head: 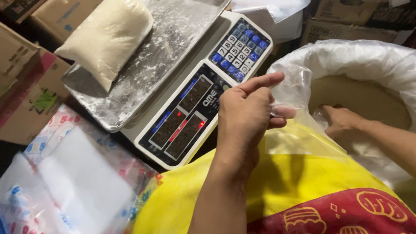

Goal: The person scoops rice from a large sack into small plastic bags, places each bag on a digital scale, and adjusts the contents to reach a target weight. They then tie the bags and set them aside, repeating the process for multiple units.

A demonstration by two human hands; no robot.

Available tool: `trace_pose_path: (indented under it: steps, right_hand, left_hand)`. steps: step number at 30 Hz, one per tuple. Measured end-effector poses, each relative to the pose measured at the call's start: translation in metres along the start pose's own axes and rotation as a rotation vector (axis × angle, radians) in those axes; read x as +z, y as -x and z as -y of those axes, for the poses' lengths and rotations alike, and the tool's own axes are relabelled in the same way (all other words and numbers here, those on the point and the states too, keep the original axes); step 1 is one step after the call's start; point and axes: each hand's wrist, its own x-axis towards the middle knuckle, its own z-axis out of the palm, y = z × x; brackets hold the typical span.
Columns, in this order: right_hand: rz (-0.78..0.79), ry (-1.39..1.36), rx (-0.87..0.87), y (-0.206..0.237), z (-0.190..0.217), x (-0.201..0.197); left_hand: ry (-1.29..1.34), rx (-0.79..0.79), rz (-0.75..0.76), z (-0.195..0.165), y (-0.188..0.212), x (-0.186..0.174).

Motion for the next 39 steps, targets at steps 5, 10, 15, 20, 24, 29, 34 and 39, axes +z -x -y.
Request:
trace_pose_path:
  steps: [5,10,15,20,24,29,34,39]
  right_hand:
    - [0.165,-0.573,0.229,0.006,-0.022,0.008]
    - [-0.011,-0.747,0.464,0.030,-0.018,0.007]
    - [-0.277,-0.644,0.511,0.045,-0.016,0.005]
    - [-0.368,-0.918,0.469,0.043,-0.049,0.004]
    - [-0.398,-0.999,0.559,0.046,-0.069,-0.002]
    - [-0.401,-1.214,0.623,0.059,-0.075,-0.009]
    - [-0.417,-1.459,0.621,0.074,-0.049,-0.043]
    - [-0.265,-1.524,0.530,0.106,-0.002,-0.084]
  left_hand:
    - [-0.049,0.044,-0.058,-0.003,0.002,0.003]
    - [-0.069,0.086,-0.109,-0.010,0.006,0.005]
    - [-0.044,0.137,-0.097,-0.014,0.013,0.007]
    - [-0.089,0.174,-0.113,-0.014,0.019,0.005]
    - [-0.128,0.202,-0.114,-0.012,0.018,0.003]
    - [-0.123,0.229,-0.031,-0.012,0.004,0.005]
    - [-0.118,0.231,0.072,-0.012,-0.021,0.017]
    - [-0.222,0.145,0.162,0.003,-0.056,0.038]
